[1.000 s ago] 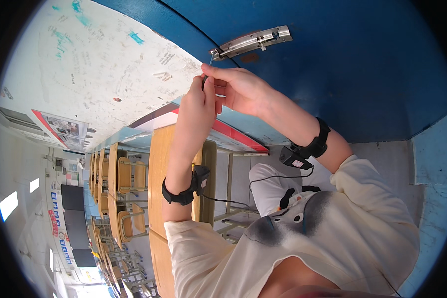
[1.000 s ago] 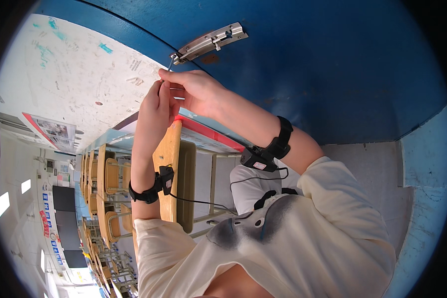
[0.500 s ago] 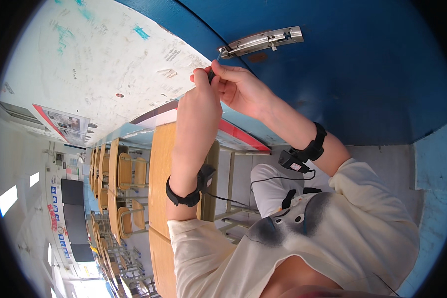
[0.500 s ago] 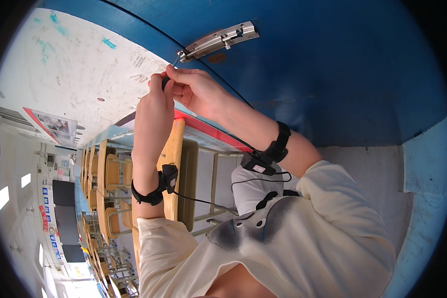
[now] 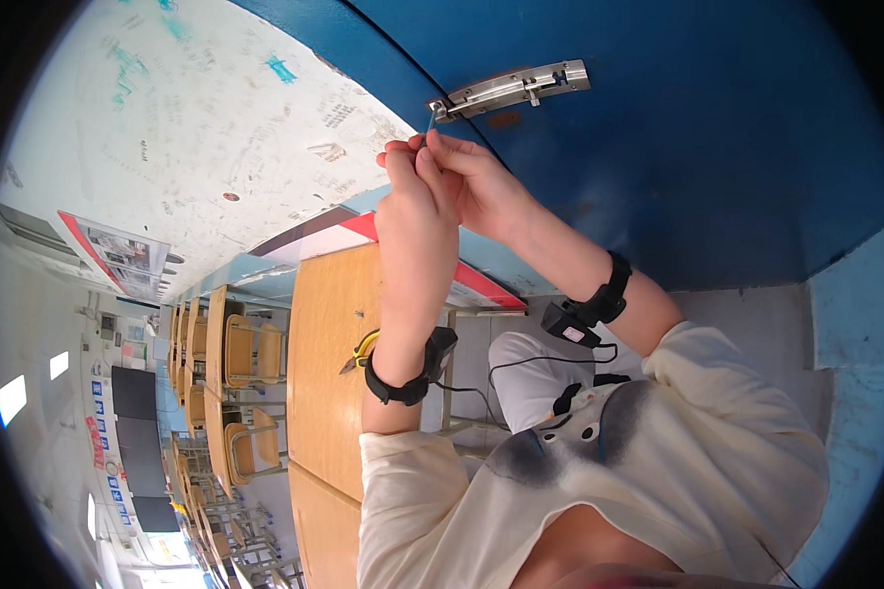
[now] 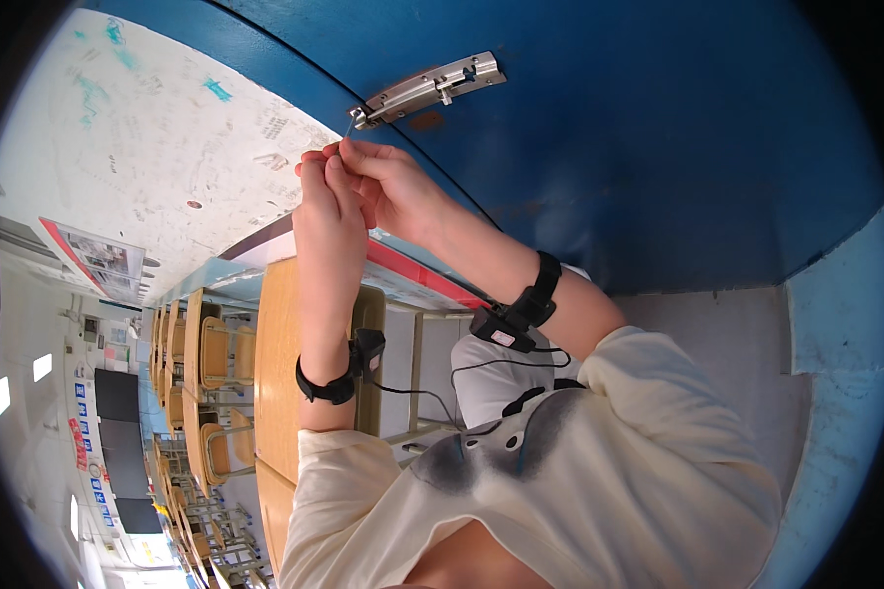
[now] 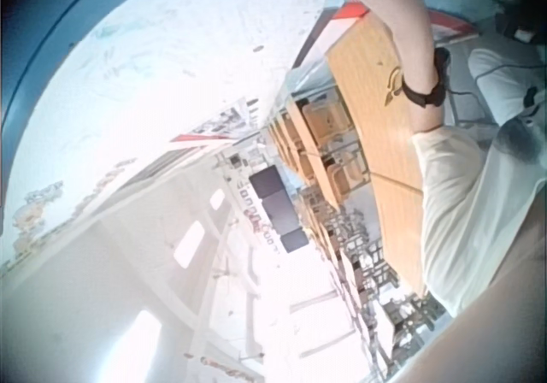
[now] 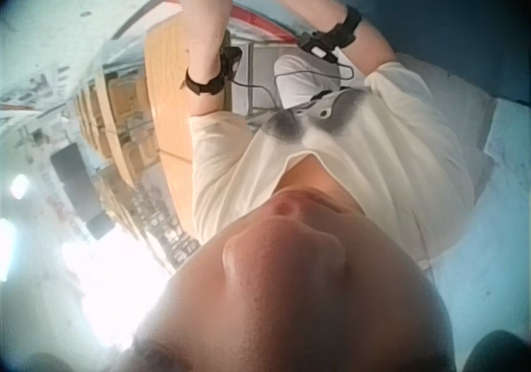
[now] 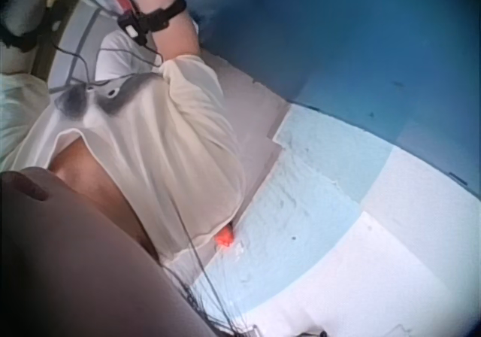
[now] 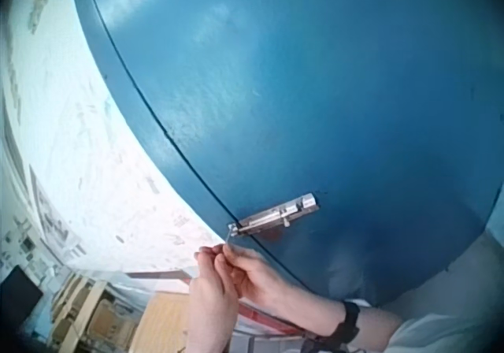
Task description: The recorder uses tools to adjust and repair a sliding metal bolt latch on a door.
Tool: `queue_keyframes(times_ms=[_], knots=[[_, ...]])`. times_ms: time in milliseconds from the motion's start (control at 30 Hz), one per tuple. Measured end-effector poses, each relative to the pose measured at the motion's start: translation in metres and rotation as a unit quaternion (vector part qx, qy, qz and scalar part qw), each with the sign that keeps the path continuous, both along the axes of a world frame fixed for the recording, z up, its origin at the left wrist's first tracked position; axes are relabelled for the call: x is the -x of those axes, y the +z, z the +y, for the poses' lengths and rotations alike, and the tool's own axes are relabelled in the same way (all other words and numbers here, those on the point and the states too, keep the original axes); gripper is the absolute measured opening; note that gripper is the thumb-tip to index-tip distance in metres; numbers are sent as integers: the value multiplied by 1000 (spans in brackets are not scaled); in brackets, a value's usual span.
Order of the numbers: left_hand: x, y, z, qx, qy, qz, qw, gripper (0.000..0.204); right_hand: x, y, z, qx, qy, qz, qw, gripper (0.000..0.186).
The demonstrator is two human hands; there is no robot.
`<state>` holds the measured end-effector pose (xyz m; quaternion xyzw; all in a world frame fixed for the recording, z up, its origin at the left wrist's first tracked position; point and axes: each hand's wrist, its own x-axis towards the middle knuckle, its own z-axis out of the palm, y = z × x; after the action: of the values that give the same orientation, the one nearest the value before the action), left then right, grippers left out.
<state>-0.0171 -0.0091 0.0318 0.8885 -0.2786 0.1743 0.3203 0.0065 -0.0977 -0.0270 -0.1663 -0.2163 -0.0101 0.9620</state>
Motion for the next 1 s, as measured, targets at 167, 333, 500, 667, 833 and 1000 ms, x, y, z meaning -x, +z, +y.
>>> queue_keyframes(times_ms=[167, 333, 500, 667, 833, 1000], knots=[[-1, -5, -6, 26, -14, -43, 999, 20, -7, -8, 3, -49, 3, -1, 999, 27], [-2, -3, -5, 41, -20, -67, 997, 23, 0, -4, -1, -37, 5, 0, 999, 27], [-1, 3, -3, 19, -2, -58, 998, 24, 8, 8, -5, -25, 13, 49, 998, 26], [-2, 1, -10, -7, 6, -100, 995, 26, 17, 11, -17, 2, 15, 95, 995, 24], [-4, 5, -6, 25, -31, -86, 995, 24, 14, 20, -25, 52, 22, 136, 989, 22], [-3, 8, 4, -57, 34, -104, 992, 25, 12, 19, -19, 63, -30, 140, 988, 19]])
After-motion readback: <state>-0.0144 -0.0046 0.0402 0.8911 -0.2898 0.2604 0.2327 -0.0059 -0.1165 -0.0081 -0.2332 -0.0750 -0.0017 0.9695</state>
